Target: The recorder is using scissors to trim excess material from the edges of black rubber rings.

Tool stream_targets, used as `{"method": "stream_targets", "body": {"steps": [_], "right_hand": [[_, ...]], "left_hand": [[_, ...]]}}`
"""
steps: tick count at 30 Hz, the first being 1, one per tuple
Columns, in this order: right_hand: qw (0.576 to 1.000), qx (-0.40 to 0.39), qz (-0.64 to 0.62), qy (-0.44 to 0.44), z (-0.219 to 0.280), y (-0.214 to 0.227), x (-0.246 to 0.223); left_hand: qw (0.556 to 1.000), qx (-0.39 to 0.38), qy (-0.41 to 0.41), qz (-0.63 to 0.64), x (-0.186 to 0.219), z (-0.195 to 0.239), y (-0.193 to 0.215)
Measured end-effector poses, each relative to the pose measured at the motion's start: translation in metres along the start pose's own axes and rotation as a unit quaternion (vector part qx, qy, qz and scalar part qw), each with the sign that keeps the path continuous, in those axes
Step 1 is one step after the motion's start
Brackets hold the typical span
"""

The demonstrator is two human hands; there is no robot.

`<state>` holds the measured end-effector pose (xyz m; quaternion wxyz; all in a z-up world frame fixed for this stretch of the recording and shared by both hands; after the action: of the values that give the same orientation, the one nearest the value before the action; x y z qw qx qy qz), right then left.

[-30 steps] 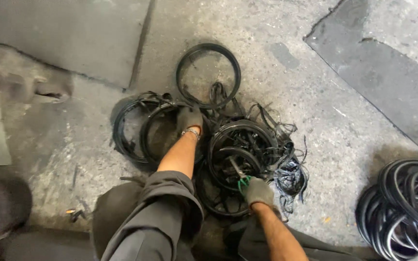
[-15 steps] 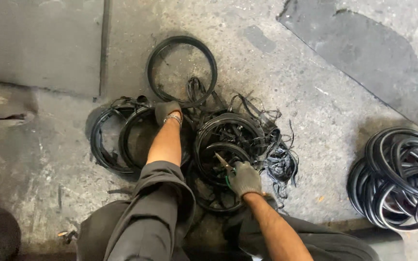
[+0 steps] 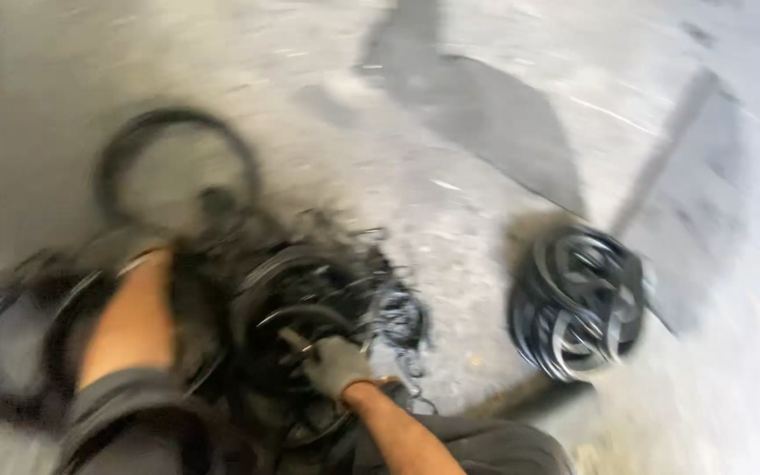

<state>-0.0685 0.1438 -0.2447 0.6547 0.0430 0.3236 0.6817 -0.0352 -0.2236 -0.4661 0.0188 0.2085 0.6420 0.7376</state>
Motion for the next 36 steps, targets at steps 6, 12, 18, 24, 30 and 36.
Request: {"method": "stream_targets", "body": {"steps": [6, 12, 18, 24, 30, 36], "right_hand": [[0.997, 0.018, -0.065, 0.021, 0.013, 0.045, -0.033], [0.990, 0.088, -0.101, 0.048, 0.012, 0.062, -0.051], [0.969, 0.178, -0.150, 0.082, 0.032, 0.095, -0.069], [0.984, 0.175, -0.025, 0.010, 0.073, 0.169, -0.097], [0.951, 0.244, -0.190, -0.015, 0.065, 0.211, -0.067], [0.726, 0.265, -0.627, 0.099, 0.083, 0.230, -0.053]], "left_hand": [[0.993, -0.046, -0.112, 0.001, 0.044, -0.094, -0.011], [0.992, -0.035, -0.101, -0.061, -0.001, -0.142, 0.018], [0.991, -0.002, -0.097, 0.095, 0.142, -0.026, 0.287], [0.882, 0.065, -0.427, 0.186, 0.203, 0.020, 0.401], [0.885, -0.200, -0.243, 0.343, 0.230, 0.139, 0.540], [0.905, 0.022, -0.330, 0.267, 0.217, 0.165, 0.552]]}}
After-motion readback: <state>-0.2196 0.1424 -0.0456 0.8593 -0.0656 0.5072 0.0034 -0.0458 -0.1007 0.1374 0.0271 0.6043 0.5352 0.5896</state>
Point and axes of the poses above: each hand's wrist, its own z-axis away from the middle knuckle, its own y-axis out of the back of the hand, x = y × z, the point moved 6 cm from there along -z, towards the middle knuckle, and after that the axes turned 5 degrees about -z, right-handed, at the moved point
